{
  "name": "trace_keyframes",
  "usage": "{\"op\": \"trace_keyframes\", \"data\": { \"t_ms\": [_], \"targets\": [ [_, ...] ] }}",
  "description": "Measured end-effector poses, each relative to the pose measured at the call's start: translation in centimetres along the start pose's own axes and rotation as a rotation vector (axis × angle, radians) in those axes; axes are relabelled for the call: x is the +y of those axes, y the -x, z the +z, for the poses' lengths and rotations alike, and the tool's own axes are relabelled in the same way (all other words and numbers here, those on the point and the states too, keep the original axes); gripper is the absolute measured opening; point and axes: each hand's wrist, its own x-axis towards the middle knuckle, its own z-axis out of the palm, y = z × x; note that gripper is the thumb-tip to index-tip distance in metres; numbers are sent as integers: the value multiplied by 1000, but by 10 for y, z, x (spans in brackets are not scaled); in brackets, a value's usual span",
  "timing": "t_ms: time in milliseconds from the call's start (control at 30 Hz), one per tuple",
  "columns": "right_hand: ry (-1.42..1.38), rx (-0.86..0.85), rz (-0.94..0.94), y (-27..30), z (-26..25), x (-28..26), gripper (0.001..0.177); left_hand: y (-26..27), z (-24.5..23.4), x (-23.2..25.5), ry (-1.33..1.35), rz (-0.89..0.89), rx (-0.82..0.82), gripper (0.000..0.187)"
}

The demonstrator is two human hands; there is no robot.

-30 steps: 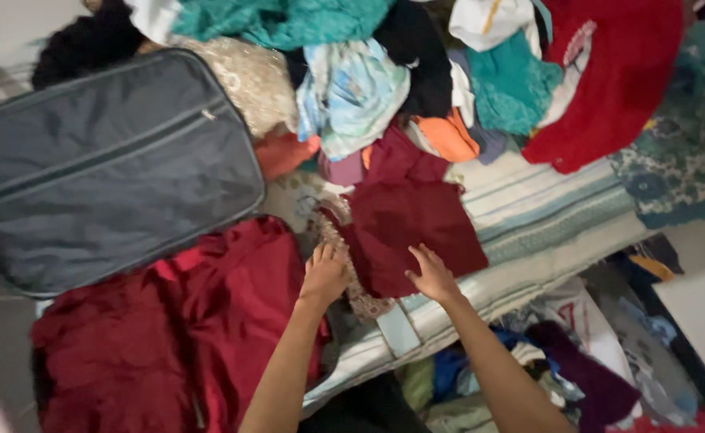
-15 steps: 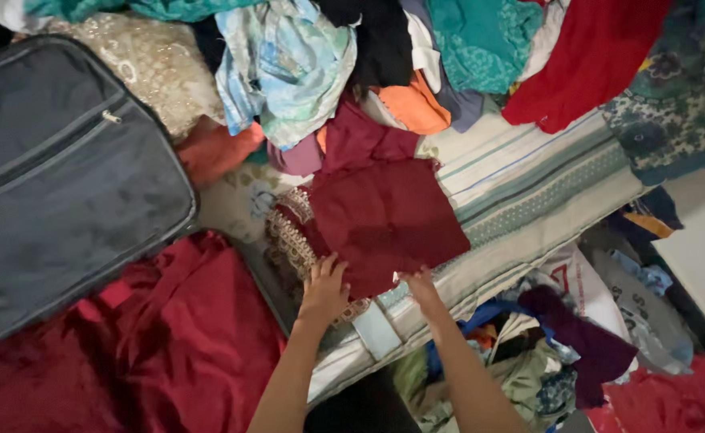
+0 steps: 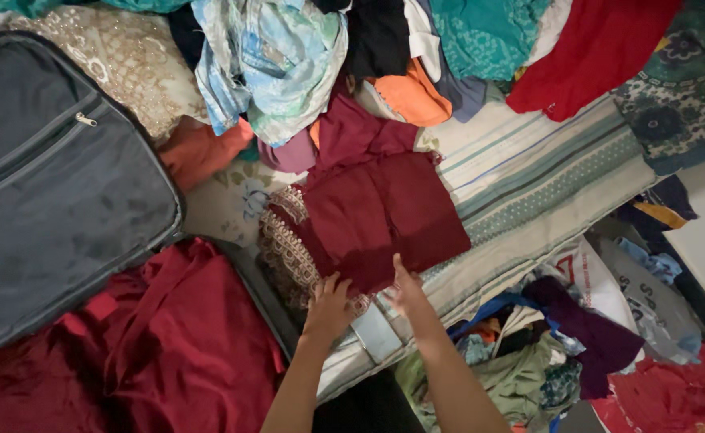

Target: The person packs clothing into a suitcase by folding a red dress and a red skirt and placing them inside the main compartment.

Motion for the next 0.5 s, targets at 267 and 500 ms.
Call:
{"op": "trace_keyframes", "data": {
  "t_ms": [267,500],
  "targets": [
    [-75,-224,-62,-6,24,-34,50,18,-62,31,72,29,108,88],
    [54,-106,-501,70,84,-90,64,13,-108,48,223,150,202,88]
  ]
}}
